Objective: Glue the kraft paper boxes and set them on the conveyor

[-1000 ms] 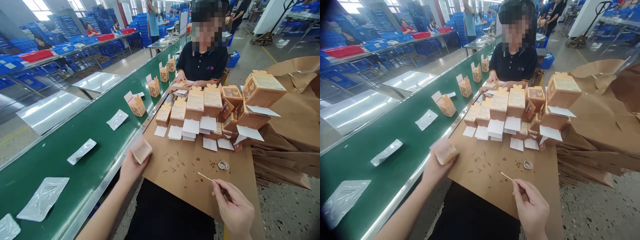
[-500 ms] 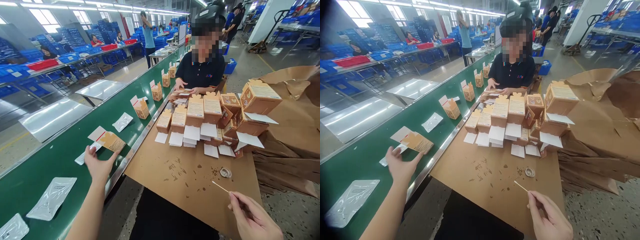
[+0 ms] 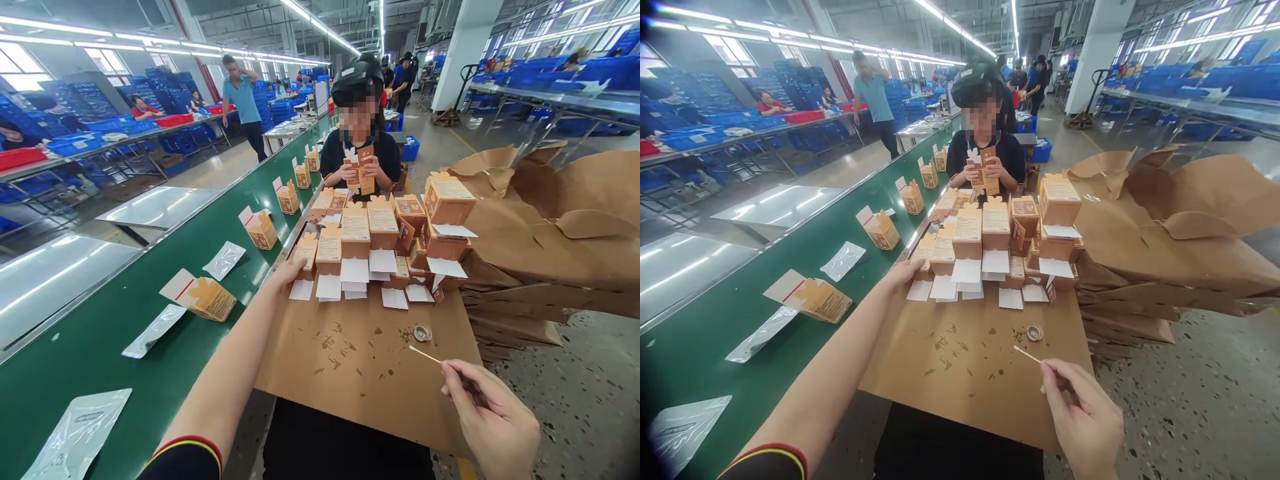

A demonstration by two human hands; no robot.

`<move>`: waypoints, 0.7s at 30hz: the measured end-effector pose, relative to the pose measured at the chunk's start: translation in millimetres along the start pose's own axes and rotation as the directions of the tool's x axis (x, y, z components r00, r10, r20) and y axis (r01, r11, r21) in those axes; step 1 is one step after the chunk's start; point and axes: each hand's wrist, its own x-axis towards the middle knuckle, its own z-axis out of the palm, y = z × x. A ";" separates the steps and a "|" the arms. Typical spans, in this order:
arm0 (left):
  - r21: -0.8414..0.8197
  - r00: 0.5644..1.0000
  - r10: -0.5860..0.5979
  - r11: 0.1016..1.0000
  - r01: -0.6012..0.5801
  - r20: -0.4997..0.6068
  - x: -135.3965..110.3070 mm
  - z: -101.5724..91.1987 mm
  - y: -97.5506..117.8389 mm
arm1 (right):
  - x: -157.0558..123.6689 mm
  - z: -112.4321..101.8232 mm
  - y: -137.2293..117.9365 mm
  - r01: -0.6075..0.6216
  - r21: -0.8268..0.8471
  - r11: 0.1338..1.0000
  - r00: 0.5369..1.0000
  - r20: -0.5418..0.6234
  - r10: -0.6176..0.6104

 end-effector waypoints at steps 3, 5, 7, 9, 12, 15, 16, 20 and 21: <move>-0.074 0.999 -0.035 0.997 0.035 0.002 -24.7 -8.2 -14.8 | 0.6 -7.3 9.4 -0.001 -0.053 0.999 0.999 -0.047 -0.001; -0.154 0.998 -0.020 0.988 0.011 -0.058 -52.3 -29.7 -30.4 | 5.1 -11.1 16.7 0.019 -0.101 0.995 0.998 -0.060 -0.026; -0.276 0.992 -0.009 0.961 -0.026 -0.124 -84.0 -56.1 -48.4 | 12.5 -11.7 22.5 0.059 -0.149 0.987 0.996 -0.056 -0.068; -0.386 0.987 -0.023 0.922 -0.041 -0.161 -115.9 -77.3 -65.6 | 20.5 -8.8 26.9 0.117 -0.192 0.974 0.991 -0.039 -0.127; -0.400 0.991 -0.063 0.917 0.010 -0.120 -157.7 -83.9 -83.3 | 28.2 0.1 34.5 0.161 -0.240 0.957 0.987 0.027 -0.159; -0.329 0.996 -0.086 0.940 0.090 0.024 -182.9 -61.6 -91.9 | 29.1 8.3 45.1 0.129 -0.277 0.952 0.989 0.100 -0.104; -0.308 0.993 -0.094 0.945 0.112 0.071 -186.4 -51.6 -94.2 | 28.9 9.8 48.8 0.115 -0.290 0.950 0.989 0.119 -0.084; -0.261 0.991 -0.099 0.958 0.120 0.093 -183.9 -20.4 -103.9 | 30.1 8.1 56.1 0.095 -0.315 0.944 0.990 0.131 -0.056; -0.259 0.993 -0.096 0.960 0.112 0.071 -182.0 -16.9 -105.7 | 29.8 6.8 54.4 0.093 -0.306 0.947 0.992 0.112 -0.061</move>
